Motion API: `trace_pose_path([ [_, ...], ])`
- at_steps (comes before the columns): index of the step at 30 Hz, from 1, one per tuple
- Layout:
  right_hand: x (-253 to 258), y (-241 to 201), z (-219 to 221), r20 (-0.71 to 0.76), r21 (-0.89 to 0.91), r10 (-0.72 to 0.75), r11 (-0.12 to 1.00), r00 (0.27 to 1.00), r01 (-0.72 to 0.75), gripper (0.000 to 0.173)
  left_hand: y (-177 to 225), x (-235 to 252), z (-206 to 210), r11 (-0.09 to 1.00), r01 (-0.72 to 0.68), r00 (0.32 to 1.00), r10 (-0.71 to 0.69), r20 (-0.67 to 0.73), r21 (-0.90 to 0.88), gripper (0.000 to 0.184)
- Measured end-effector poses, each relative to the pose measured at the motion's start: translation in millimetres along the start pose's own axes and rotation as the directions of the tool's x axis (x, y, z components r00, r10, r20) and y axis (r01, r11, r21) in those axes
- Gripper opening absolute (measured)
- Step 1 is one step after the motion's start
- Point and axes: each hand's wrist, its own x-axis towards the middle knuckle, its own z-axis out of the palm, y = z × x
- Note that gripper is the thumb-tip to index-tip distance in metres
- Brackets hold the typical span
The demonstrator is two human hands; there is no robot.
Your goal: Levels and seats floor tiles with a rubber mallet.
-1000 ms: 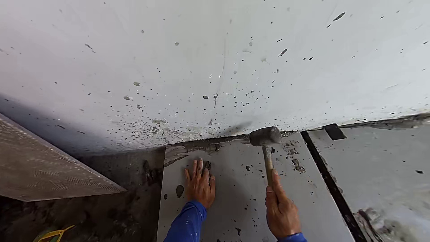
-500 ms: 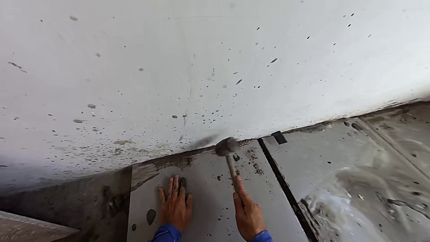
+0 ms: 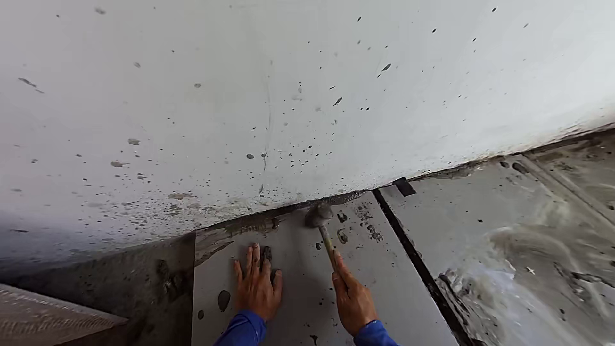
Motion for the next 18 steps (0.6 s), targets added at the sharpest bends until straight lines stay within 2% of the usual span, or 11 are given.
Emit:
trace_pose_path([
  [2,1,-8,-6,-0.036,0.035,0.008,0.999,0.999,-0.007,0.051,-1,3,-2,1.0,0.007,1.0,-0.008,0.012,0.009,0.067],
  [4,-2,0,-4,-0.146,-0.01,-0.071,0.997,0.987,0.07,0.051,-2,2,-2,1.0,0.012,0.999,-0.013,0.035,0.016,0.068],
  [7,7,8,-21,-0.039,-0.017,0.058,0.998,0.998,-0.059,0.051,0,-2,-1,1.0,0.013,0.999,-0.013,0.031,0.015,0.069],
  [8,12,6,-28,-0.069,0.009,0.062,0.998,0.996,-0.061,0.051,1,0,0,1.0,0.011,1.0,-0.011,0.027,0.015,0.07],
  [10,16,10,-30,-0.176,-0.013,-0.018,1.0,0.984,0.016,0.052,-1,2,1,1.0,0.011,1.0,-0.012,0.025,0.022,0.07],
  [11,15,15,-30,-0.186,-0.046,-0.036,0.999,0.982,0.027,0.052,-1,0,1,1.0,0.013,0.999,-0.014,0.032,0.023,0.07],
  [13,21,17,-40,-0.046,-0.057,0.084,0.995,0.995,-0.087,0.052,-1,-2,1,1.0,0.011,0.999,-0.012,0.032,0.021,0.069],
  [14,25,15,-47,-0.033,-0.046,0.114,0.992,0.993,-0.115,0.05,0,-1,1,1.0,0.007,0.999,-0.008,0.034,0.022,0.07],
  [17,22,15,-46,-0.191,-0.05,-0.015,0.999,0.981,0.006,0.051,0,3,0,1.0,0.001,0.999,-0.002,0.038,0.029,0.071],
  [18,18,18,-43,-0.193,-0.07,-0.027,0.997,0.981,0.014,0.052,-1,0,0,1.0,-0.001,0.999,0.0,0.037,0.026,0.071],
])
